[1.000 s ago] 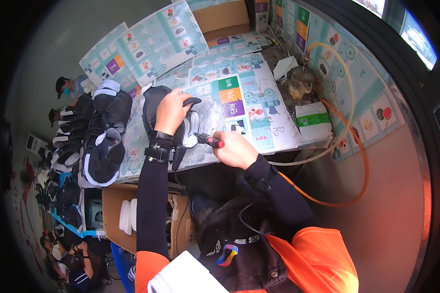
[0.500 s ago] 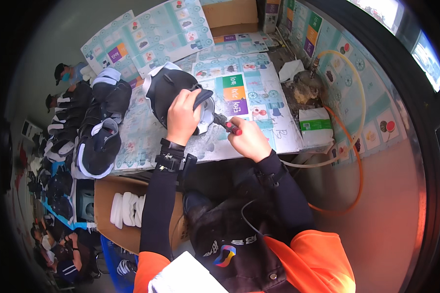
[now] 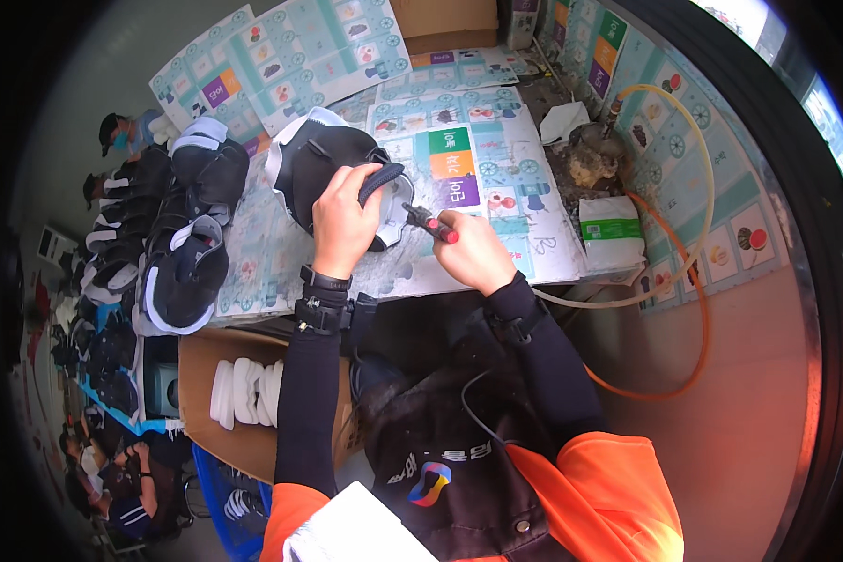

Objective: The person cleans the interior of several shoe components using a specialized tool. They pick up individual black shoe pieces from a box, wipe the inner lining and edges with the tool, and then place the processed pieces into a blue plastic bin.

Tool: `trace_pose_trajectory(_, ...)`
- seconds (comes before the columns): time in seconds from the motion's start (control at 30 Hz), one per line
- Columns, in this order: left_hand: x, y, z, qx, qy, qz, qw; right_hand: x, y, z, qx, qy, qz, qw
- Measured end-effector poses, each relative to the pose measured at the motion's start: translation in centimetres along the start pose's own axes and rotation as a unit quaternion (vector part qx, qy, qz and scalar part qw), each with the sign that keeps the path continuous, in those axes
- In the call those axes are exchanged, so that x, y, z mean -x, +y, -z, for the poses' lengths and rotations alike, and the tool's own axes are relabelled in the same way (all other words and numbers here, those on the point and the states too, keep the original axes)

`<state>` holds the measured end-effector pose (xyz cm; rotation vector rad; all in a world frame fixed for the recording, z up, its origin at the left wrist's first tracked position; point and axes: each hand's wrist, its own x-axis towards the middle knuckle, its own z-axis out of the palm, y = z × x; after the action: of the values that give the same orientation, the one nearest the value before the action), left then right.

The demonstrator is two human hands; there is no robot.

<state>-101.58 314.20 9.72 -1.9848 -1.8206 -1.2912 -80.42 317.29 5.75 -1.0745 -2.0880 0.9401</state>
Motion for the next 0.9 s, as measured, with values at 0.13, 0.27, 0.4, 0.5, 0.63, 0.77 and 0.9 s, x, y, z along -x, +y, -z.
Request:
trace_pose_trajectory(0.13, 0.1, -0.1, 0.4, -0.003, -0.002, 0.004, 1.0, 0.1, -0.2, 0.0, -0.004, -0.004, -0.015, 1.0)
trace_pose_trajectory(0.27, 0.2, -0.2, 0.6, -0.01, -0.008, 0.002, 1.0, 0.0, -0.1, -0.3, 0.004, 0.001, -0.006, 1.0)
trace_pose_trajectory(0.4, 0.1, -0.1, 0.8, -0.013, -0.025, 0.011, 1.0, -0.1, -0.3, 0.3, -0.007, 0.007, -0.025, 1.0)
trace_pose_trajectory(0.5, 0.1, -0.8, 0.8, -0.066, -0.032, -0.027, 0.997, 0.2, -1.0, 0.3, 0.018, -0.058, -0.003, 0.998)
trace_pose_trajectory(0.63, -1.5, -2.1, 1.8, -0.213, 0.065, -0.026, 0.975, 0.6, -1.3, 1.2, -0.087, -0.045, 0.002, 0.995)
trace_pose_trajectory(0.77, -0.5, -3.0, 2.0, -0.248, 0.148, -0.049, 0.956, 1.1, -1.1, 2.9, -0.127, -0.013, -0.034, 0.991)
trace_pose_trajectory(0.9, 3.6, -2.3, -1.0, -0.167, 0.086, 0.003, 0.982, 1.6, -0.8, 3.2, -0.068, -0.038, -0.05, 0.996)
